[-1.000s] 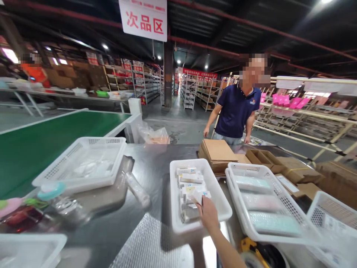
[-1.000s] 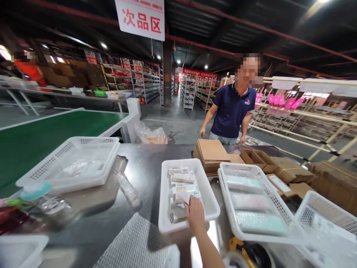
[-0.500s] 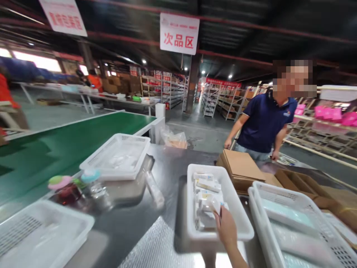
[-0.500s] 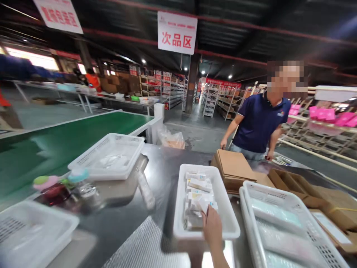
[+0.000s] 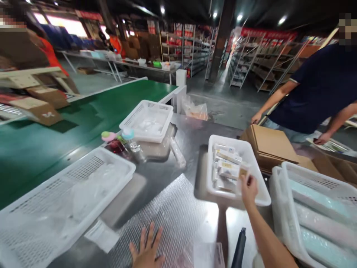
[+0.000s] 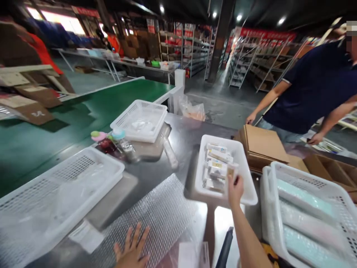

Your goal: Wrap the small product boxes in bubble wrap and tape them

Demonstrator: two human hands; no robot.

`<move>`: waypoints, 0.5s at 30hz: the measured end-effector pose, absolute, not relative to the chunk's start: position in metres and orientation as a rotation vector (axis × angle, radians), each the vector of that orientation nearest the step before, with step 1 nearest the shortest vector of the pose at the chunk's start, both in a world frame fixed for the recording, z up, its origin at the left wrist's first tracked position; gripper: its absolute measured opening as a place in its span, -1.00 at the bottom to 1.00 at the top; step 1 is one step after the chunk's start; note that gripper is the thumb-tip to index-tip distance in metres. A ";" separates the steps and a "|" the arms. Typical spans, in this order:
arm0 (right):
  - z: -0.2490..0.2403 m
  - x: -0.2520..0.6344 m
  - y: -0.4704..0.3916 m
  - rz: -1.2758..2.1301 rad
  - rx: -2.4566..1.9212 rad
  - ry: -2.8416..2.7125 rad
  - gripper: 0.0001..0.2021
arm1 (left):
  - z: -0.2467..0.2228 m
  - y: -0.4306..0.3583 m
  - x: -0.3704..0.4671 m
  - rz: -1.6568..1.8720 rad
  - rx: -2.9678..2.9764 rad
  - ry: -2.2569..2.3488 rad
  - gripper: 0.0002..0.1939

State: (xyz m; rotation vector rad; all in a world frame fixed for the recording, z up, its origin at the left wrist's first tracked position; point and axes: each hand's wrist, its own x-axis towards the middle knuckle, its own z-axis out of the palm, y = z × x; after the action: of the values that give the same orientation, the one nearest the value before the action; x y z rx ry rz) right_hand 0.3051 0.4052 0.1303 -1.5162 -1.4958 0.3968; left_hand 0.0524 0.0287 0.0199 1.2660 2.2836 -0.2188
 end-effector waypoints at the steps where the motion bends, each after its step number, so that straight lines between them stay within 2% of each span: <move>1: 0.141 0.300 0.402 0.412 -1.470 -1.384 -0.29 | 0.025 0.029 0.053 -0.278 1.201 2.251 -0.17; 4: 0.168 0.283 0.376 0.499 -1.276 -1.267 -0.38 | 0.041 0.037 0.049 -0.316 1.174 2.200 -0.08; 7: 0.171 0.262 0.328 0.762 -1.216 -1.433 -0.46 | 0.052 0.046 0.036 -0.227 1.261 2.270 -0.22; 9: 0.153 0.245 0.293 0.970 -1.238 -1.628 -0.48 | 0.053 0.049 0.023 -0.137 1.365 2.350 -0.27; 12: 0.109 0.219 0.247 1.217 -1.353 -1.876 -0.46 | 0.047 0.046 0.008 -0.096 1.399 2.435 -0.13; 14: 0.085 0.205 0.221 1.223 -1.471 -1.958 -0.44 | 0.037 0.044 0.005 -0.136 1.334 2.438 -0.04; 15: 0.076 0.200 0.210 1.145 -1.510 -1.983 -0.44 | 0.030 0.048 0.006 -0.130 1.342 2.438 -0.06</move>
State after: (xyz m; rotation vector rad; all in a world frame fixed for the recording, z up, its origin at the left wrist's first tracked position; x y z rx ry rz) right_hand 0.2002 0.2095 0.0759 -1.5104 -1.9827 1.1448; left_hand 0.0064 0.0482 0.0298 1.3415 2.4378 -0.1301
